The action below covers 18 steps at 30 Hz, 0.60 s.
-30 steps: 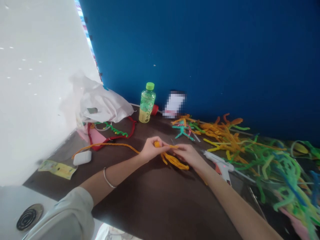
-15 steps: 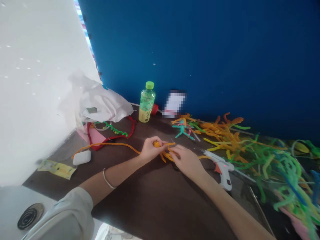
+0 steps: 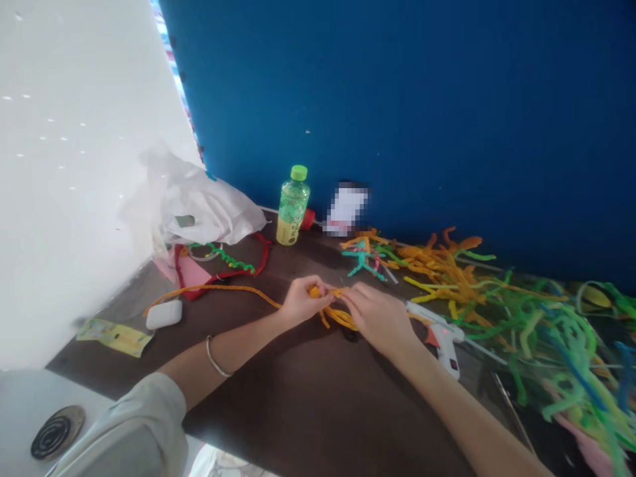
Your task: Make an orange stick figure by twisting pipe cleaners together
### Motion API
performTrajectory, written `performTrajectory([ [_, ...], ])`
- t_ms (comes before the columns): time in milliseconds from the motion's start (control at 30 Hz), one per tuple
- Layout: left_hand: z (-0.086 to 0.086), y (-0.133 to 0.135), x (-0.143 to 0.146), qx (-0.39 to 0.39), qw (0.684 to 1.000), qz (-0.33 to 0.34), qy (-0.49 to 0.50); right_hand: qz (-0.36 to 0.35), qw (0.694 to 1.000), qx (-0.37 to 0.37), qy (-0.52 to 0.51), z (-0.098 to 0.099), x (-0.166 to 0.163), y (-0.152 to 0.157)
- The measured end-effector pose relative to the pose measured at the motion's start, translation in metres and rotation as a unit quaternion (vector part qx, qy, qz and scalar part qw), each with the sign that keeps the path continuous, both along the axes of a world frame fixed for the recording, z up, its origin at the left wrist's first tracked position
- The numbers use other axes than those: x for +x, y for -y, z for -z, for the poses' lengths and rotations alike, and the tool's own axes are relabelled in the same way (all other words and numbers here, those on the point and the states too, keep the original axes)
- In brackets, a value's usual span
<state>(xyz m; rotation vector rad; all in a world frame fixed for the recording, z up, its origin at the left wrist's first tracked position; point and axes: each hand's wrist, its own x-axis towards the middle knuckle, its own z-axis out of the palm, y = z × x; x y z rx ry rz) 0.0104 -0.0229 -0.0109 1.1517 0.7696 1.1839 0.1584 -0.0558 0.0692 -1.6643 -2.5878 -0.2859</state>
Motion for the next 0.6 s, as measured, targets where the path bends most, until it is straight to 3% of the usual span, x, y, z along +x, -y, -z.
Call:
performTrajectory([
  [333, -0.013, 0.002, -0.002, -0.004, 0.999, 0.040, 0.023, 0.024, 0.995, 0.006, -0.096, -0.011, 0.001, -0.005],
  [500, -0.012, 0.000, -0.002, -0.022, 0.998, 0.049, 0.028, 0.058, 0.968, -0.079, -0.230, -0.018, 0.004, -0.013],
  [600, -0.012, 0.001, -0.003, -0.023, 0.998, 0.064, 0.016, 0.064, 0.930, -0.167, -0.320, -0.025, 0.005, -0.020],
])
